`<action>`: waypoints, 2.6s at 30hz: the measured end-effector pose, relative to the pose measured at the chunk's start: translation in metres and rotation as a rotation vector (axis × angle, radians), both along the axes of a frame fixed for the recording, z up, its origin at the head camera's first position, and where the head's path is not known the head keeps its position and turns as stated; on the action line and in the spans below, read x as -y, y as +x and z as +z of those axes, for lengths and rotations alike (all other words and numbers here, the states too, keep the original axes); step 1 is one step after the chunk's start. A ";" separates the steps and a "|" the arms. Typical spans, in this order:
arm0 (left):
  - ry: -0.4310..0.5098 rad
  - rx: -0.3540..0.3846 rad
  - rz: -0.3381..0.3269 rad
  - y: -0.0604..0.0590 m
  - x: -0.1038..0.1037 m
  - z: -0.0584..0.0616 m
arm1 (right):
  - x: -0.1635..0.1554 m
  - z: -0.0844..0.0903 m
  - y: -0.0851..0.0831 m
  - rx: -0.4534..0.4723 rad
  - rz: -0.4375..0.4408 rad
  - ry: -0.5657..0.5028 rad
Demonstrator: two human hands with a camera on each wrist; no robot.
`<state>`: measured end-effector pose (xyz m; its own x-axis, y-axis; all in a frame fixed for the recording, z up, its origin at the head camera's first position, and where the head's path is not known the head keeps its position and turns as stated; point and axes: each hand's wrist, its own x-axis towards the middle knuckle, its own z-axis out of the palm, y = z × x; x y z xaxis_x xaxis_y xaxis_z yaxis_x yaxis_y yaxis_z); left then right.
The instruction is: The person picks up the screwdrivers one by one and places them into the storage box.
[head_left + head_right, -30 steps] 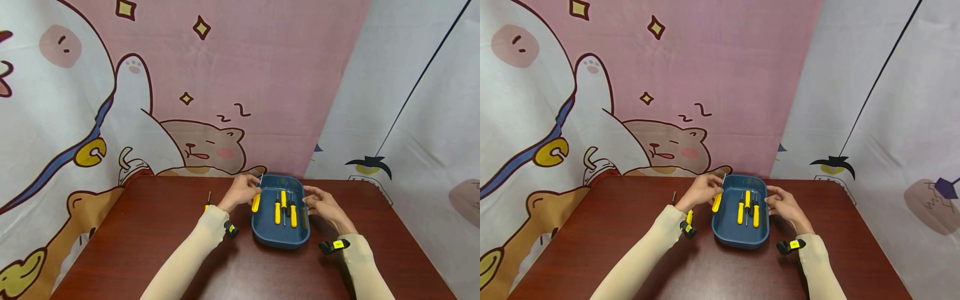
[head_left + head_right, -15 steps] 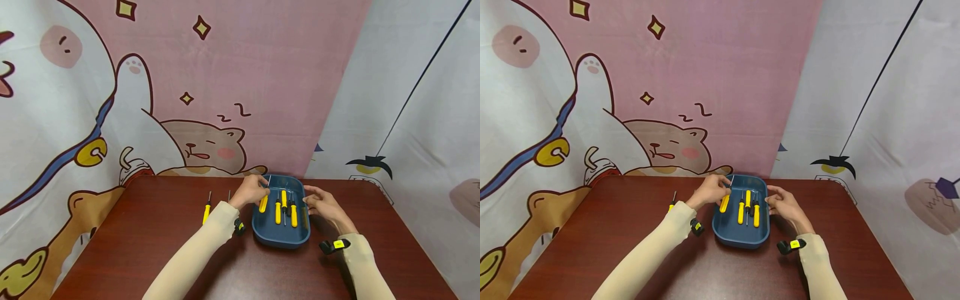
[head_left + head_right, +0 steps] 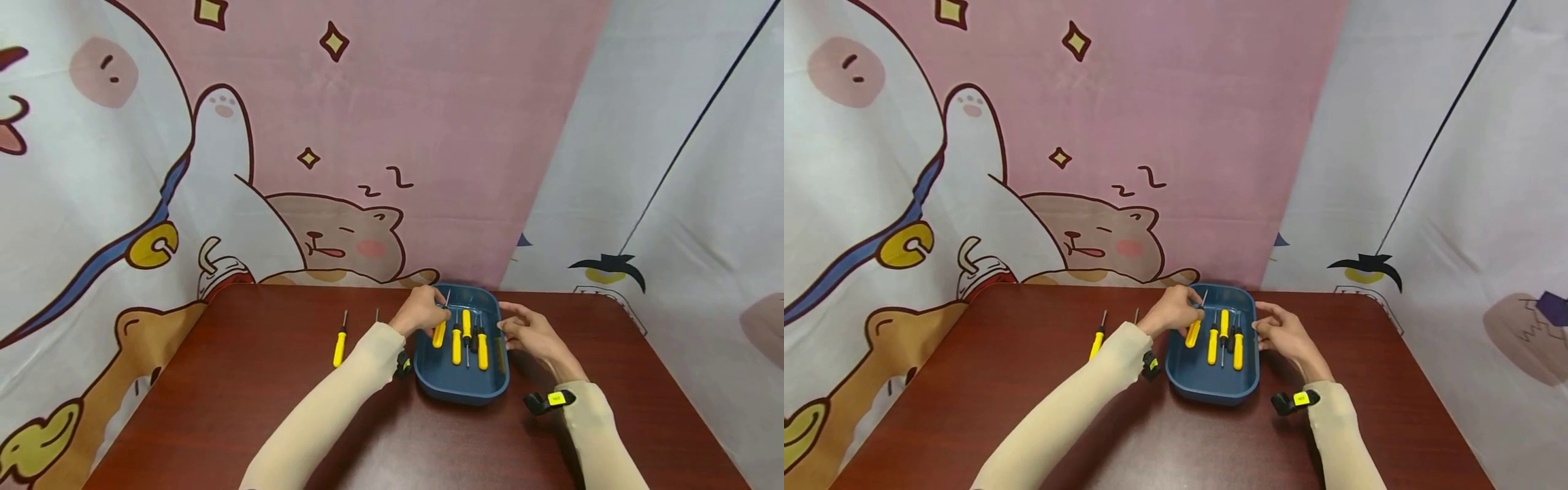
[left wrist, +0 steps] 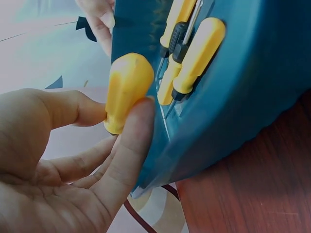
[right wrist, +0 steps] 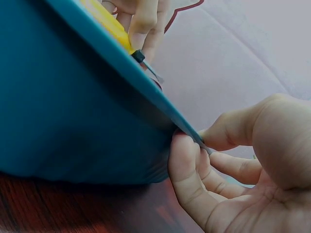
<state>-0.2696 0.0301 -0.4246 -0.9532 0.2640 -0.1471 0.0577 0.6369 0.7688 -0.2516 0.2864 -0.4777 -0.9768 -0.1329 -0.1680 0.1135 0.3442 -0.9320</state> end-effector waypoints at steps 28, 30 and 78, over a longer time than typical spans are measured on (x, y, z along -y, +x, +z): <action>-0.291 0.137 0.036 -0.026 -0.031 -0.004 | -0.002 0.001 -0.001 -0.008 0.025 -0.010; -0.317 0.145 0.030 -0.027 -0.032 -0.004 | -0.002 0.000 -0.001 -0.010 0.032 -0.012; -0.479 0.197 -0.034 -0.036 -0.049 -0.013 | -0.001 0.002 -0.003 0.006 0.011 -0.004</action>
<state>-0.3054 0.0788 -0.4379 -0.8874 0.1538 -0.4346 -0.0314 0.9204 0.3898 -0.2547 0.2877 -0.4759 -0.9742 -0.1445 -0.1735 0.1154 0.3418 -0.9326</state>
